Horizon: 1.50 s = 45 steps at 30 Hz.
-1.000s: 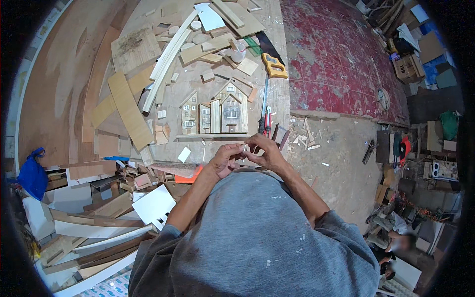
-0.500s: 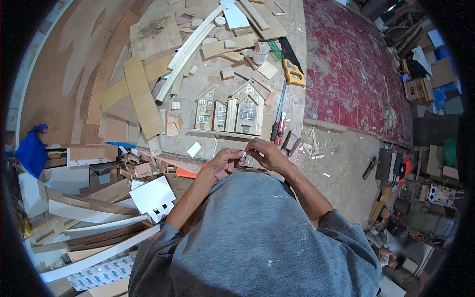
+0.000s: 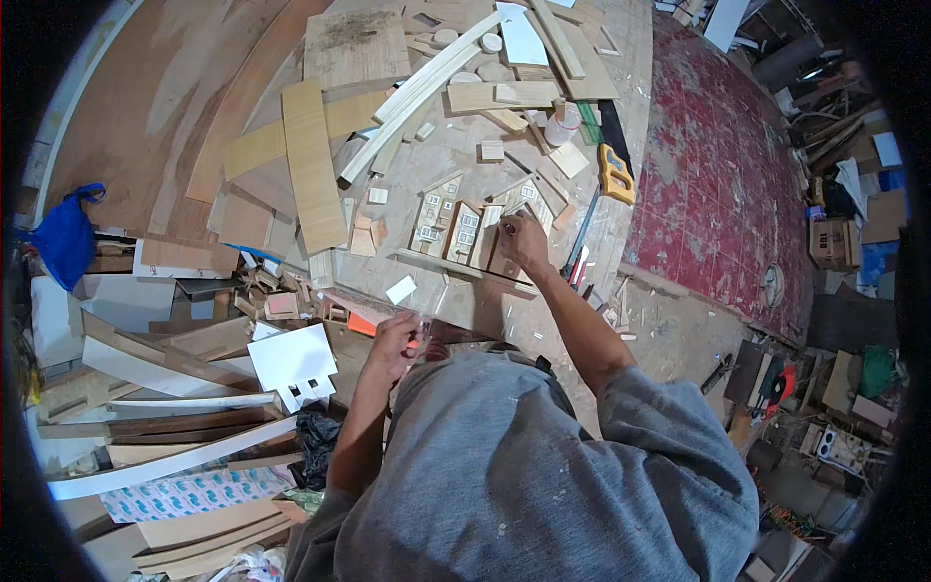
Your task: The person is gluing and assembling small wooden components to construct a model house.
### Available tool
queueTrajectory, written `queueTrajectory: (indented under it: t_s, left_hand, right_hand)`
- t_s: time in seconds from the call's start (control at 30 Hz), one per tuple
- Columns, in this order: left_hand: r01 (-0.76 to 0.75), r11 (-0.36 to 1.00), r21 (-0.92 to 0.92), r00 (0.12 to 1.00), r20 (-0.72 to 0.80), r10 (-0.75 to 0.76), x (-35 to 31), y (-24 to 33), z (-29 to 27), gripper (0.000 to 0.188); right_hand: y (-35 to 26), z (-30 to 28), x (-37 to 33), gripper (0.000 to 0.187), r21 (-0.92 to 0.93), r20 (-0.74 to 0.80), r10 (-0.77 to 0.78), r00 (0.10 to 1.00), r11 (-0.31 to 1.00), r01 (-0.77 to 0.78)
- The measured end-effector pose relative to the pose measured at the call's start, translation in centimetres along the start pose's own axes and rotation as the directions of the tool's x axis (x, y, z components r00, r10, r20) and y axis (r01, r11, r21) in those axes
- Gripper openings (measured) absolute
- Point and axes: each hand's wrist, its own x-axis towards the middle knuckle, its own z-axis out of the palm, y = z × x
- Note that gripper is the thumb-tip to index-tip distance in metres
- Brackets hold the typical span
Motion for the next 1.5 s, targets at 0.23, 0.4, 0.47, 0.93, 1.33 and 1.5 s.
queueTrajectory:
  t_s: [0.23,0.4,0.47,0.93,1.33,1.5]
  left_hand:
    - [-0.035,0.994,-0.103,0.974,-0.224,0.011,-2.6,-2.8,-4.0,0.013]
    - [-0.043,0.996,-0.080,0.966,-0.260,0.021,-2.4,-3.1,-4.7,0.014]
    - [-0.047,0.999,-0.012,0.970,-0.241,0.042,-2.2,-2.6,-4.4,0.011]
    - [-0.040,0.998,0.038,0.963,-0.266,0.049,-2.3,-1.7,-4.3,0.011]
    - [-0.174,0.805,0.568,0.943,-0.140,0.302,3.0,-4.1,-4.8,0.016]
    - [-0.315,0.444,0.839,0.894,0.104,0.436,7.2,-5.2,-1.3,0.021]
  right_hand:
    - [-1.0,2.0,1.1,0.017,-0.080,0.015,0.003,1.000,0.997,-0.001]
    - [-1.4,2.1,1.1,0.017,-0.108,0.022,-0.030,0.999,0.994,0.032]
    - [-1.6,2.0,1.0,0.017,-0.101,0.026,-0.013,1.000,0.995,0.016]
    - [-2.0,1.6,0.9,0.019,-0.088,0.039,0.019,0.999,0.996,-0.016]
    - [1.6,-5.8,-5.4,0.025,0.115,-0.284,0.145,0.948,0.986,-0.117]
    - [3.7,-5.9,-13.7,0.021,0.153,-0.113,0.191,0.975,0.973,-0.173]
